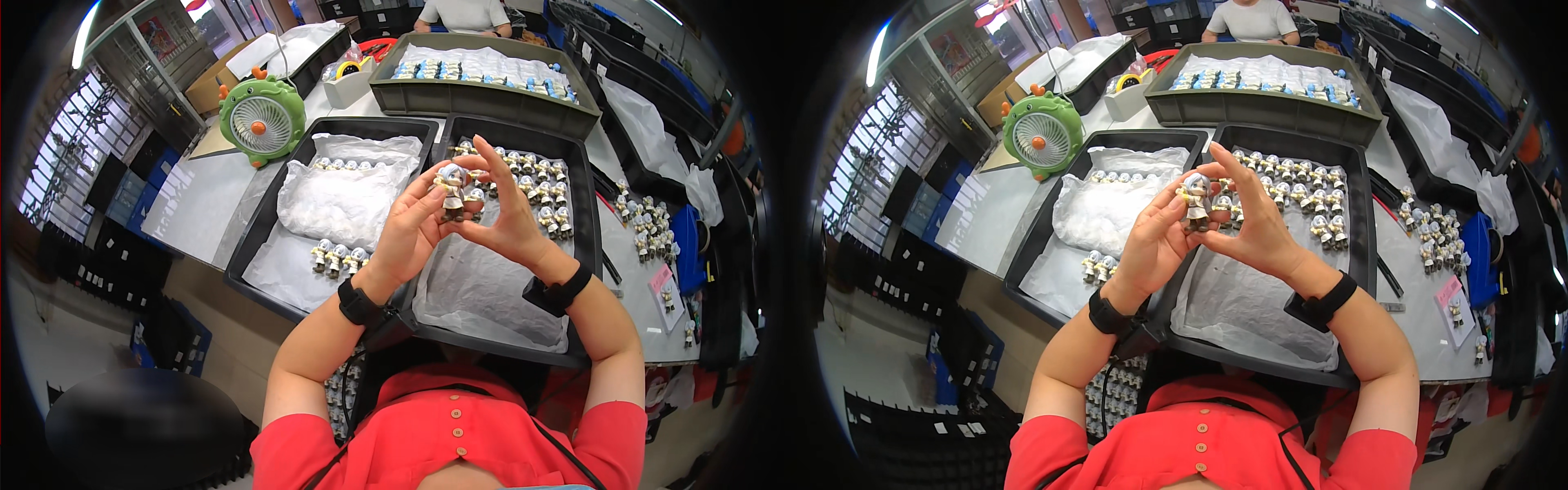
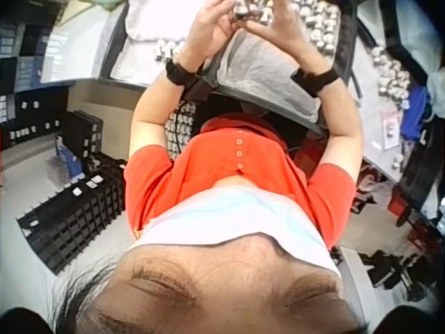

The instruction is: The person picks up small cylindrical components from a tray and assembles them by hand, twisting parts together. They place the assembled units into a second tray lined with white paper. The process is repeated continuously throughout the clip.

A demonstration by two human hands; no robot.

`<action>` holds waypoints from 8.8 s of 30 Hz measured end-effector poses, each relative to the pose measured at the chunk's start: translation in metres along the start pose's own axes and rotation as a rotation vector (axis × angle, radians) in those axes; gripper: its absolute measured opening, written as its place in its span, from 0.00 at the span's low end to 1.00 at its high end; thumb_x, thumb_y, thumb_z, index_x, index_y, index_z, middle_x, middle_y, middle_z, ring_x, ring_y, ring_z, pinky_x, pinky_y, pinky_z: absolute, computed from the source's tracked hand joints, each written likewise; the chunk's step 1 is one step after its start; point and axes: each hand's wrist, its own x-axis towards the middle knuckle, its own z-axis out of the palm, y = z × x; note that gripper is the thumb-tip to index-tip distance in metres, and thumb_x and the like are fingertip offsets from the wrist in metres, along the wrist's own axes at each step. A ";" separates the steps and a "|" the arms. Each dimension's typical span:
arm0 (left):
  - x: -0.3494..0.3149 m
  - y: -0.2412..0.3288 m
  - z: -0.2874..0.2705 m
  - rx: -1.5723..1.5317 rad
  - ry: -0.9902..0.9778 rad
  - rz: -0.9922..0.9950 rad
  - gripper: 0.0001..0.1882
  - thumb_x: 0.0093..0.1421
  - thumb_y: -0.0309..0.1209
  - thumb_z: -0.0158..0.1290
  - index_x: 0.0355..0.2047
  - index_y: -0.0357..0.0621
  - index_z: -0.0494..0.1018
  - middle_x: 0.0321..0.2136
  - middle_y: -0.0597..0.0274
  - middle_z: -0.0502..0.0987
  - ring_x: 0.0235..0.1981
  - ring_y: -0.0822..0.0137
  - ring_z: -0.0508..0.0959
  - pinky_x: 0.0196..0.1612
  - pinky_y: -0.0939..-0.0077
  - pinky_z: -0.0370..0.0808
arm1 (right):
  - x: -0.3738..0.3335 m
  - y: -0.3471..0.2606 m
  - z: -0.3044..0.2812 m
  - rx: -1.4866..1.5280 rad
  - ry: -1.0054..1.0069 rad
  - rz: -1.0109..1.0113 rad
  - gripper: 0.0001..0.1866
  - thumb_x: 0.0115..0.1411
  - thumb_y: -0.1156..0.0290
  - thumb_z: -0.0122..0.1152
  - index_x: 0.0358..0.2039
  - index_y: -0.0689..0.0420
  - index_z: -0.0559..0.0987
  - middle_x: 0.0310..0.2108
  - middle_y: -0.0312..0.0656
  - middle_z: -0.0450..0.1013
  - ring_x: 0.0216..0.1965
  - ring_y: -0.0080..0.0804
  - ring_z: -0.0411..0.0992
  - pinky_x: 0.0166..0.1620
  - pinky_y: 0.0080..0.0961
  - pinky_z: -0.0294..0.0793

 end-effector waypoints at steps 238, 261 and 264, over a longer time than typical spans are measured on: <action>-0.010 0.004 0.011 0.493 0.079 0.093 0.23 0.62 0.36 0.51 0.54 0.39 0.62 0.39 0.61 0.74 0.38 0.72 0.76 0.39 0.80 0.74 | 0.000 -0.010 0.003 -0.243 -0.070 -0.306 0.43 0.35 0.78 0.70 0.56 0.52 0.64 0.52 0.39 0.66 0.52 0.41 0.64 0.53 0.35 0.65; -0.007 0.008 0.010 0.137 -0.094 -0.024 0.25 0.64 0.41 0.44 0.58 0.43 0.59 0.47 0.63 0.69 0.45 0.64 0.75 0.42 0.73 0.74 | 0.001 -0.013 -0.001 -0.129 0.009 -0.182 0.49 0.33 0.72 0.74 0.59 0.54 0.62 0.47 0.39 0.71 0.51 0.37 0.62 0.52 0.30 0.63; -0.006 0.008 0.010 0.117 -0.094 -0.031 0.25 0.65 0.41 0.43 0.58 0.43 0.59 0.46 0.63 0.70 0.44 0.64 0.75 0.42 0.73 0.75 | 0.002 -0.011 0.000 -0.144 0.024 -0.180 0.49 0.33 0.70 0.75 0.59 0.54 0.62 0.46 0.38 0.72 0.51 0.36 0.63 0.53 0.33 0.61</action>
